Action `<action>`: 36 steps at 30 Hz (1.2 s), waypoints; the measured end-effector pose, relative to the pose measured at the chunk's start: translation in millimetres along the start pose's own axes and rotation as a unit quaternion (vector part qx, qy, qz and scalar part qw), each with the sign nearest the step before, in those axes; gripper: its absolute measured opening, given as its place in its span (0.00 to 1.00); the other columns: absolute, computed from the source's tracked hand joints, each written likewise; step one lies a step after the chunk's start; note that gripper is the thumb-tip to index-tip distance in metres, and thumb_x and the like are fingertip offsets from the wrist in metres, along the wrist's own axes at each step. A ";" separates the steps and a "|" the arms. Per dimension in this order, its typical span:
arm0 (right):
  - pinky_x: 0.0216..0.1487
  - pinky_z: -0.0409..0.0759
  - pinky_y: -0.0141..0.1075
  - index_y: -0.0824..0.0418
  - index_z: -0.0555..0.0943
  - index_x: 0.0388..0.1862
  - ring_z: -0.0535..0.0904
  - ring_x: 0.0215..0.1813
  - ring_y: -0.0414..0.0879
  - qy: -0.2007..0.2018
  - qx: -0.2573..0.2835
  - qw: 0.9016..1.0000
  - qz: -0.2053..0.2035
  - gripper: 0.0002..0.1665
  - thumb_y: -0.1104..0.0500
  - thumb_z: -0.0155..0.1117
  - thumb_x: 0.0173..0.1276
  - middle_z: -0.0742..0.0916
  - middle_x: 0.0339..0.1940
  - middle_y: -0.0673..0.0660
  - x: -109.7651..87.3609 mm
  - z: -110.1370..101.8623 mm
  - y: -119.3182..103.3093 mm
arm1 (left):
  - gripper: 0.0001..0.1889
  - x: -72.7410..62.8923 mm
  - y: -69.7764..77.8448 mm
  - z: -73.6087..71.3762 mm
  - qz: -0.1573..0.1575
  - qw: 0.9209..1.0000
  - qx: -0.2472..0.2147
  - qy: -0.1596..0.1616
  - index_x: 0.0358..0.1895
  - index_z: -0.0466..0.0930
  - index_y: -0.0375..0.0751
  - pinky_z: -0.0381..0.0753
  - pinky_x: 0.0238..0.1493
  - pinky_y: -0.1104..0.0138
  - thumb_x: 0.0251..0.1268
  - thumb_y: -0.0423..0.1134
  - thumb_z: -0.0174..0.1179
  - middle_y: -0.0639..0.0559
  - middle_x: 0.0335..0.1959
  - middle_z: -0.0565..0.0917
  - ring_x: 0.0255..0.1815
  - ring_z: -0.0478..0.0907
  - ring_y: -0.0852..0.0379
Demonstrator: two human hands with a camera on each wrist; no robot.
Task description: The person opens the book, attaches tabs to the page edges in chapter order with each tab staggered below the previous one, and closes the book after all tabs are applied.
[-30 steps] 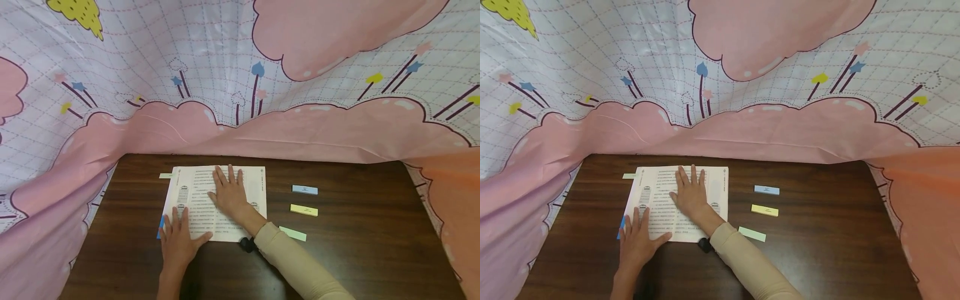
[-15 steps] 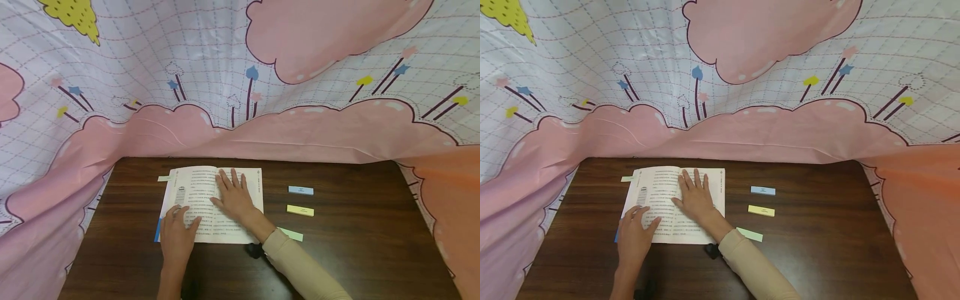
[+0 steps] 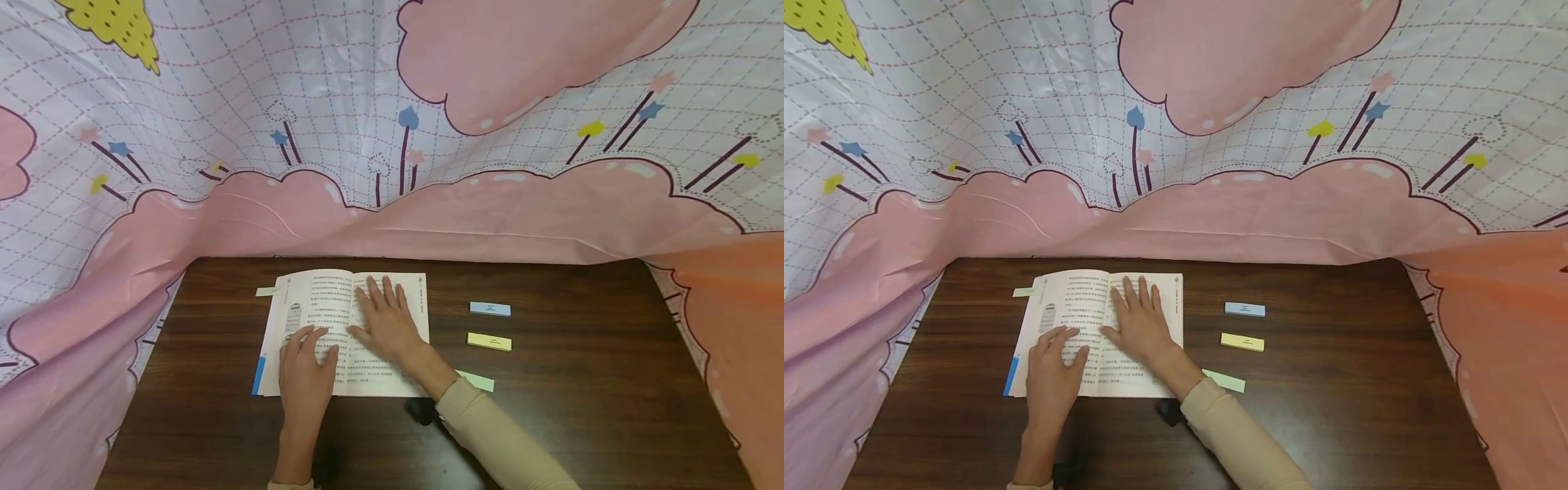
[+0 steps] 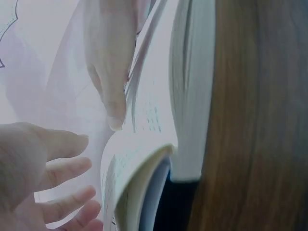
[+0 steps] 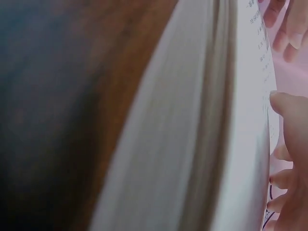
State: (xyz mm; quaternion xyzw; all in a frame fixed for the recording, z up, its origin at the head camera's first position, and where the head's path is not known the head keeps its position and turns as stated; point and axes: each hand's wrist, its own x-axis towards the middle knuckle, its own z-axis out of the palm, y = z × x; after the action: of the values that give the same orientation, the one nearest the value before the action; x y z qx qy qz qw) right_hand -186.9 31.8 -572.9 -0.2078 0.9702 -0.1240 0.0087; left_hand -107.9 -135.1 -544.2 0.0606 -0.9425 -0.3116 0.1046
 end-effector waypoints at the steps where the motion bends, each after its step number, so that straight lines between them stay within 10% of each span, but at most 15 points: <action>1: 0.77 0.42 0.60 0.56 0.55 0.81 0.43 0.80 0.65 0.000 0.004 1.000 0.001 0.49 0.28 0.45 0.73 0.54 0.81 0.62 -1.0 0.2 1.0 | 0.20 0.3 1.5 0.5 0.002 1.000 0.000 0.000 0.54 0.84 0.38 0.75 0.47 0.50 0.57 0.37 0.73 0.40 0.61 0.77 0.52 0.73 0.41; 36: 0.74 0.53 0.60 0.53 0.62 0.78 0.55 0.78 0.63 0.051 0.058 0.996 0.035 0.43 0.33 0.55 0.71 0.63 0.79 0.60 -46.8 -11.5 38.4 | 0.16 10.2 41.3 25.0 0.062 0.994 -0.083 -0.047 0.54 0.84 0.43 0.78 0.59 0.52 0.63 0.35 0.69 0.47 0.56 0.82 0.59 0.78 0.46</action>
State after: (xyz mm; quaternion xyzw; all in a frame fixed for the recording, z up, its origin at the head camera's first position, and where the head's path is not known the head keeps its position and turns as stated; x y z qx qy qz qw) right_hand -160.3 87.4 -572.8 -0.1658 0.9673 -0.1904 -0.0245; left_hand -125.8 -89.5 -537.3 -0.0214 -0.9194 -0.3838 0.0838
